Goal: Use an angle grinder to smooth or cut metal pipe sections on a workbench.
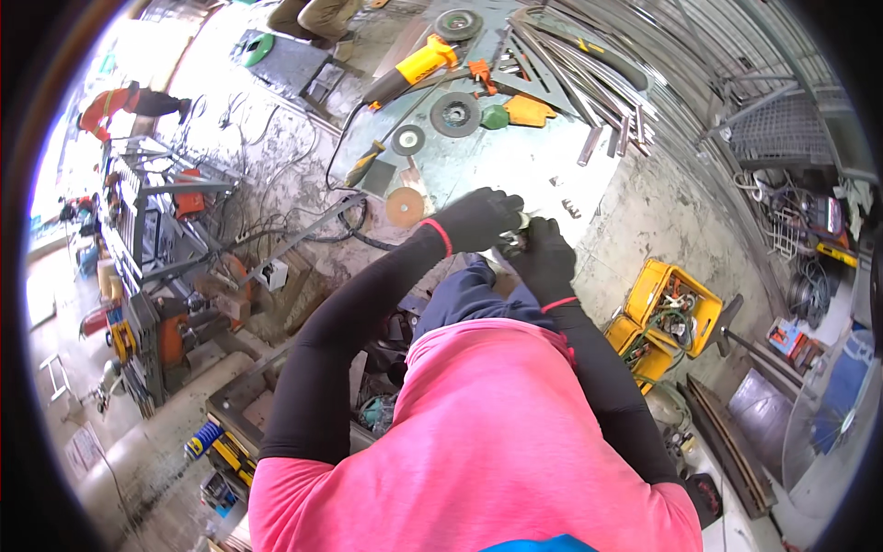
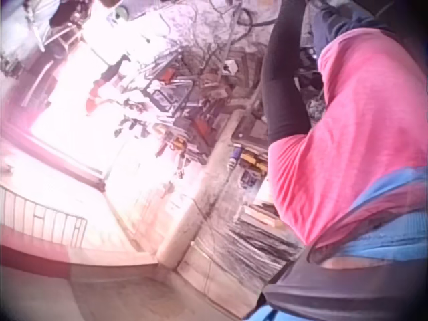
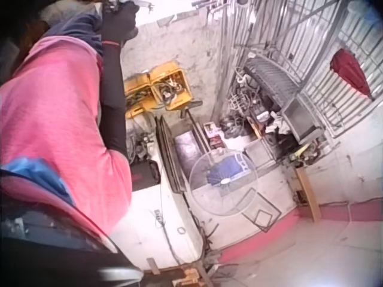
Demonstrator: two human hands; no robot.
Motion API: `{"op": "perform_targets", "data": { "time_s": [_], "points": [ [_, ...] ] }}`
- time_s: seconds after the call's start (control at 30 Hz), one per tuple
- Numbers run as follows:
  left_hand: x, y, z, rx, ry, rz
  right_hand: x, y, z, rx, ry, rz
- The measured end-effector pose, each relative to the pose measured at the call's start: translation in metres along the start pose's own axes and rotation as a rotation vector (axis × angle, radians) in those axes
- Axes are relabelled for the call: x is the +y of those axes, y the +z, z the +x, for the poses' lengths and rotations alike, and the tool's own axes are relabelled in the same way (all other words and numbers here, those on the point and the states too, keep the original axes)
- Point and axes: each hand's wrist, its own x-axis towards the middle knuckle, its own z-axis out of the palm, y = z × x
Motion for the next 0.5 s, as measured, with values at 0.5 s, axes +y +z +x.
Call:
{"op": "perform_targets", "data": {
  "time_s": [0.5],
  "points": [
    [0.045,0.007,-0.028,0.342,-0.349,-0.094,0.031,-0.053,0.059,-0.213,-0.586,-0.317]
  ]
}}
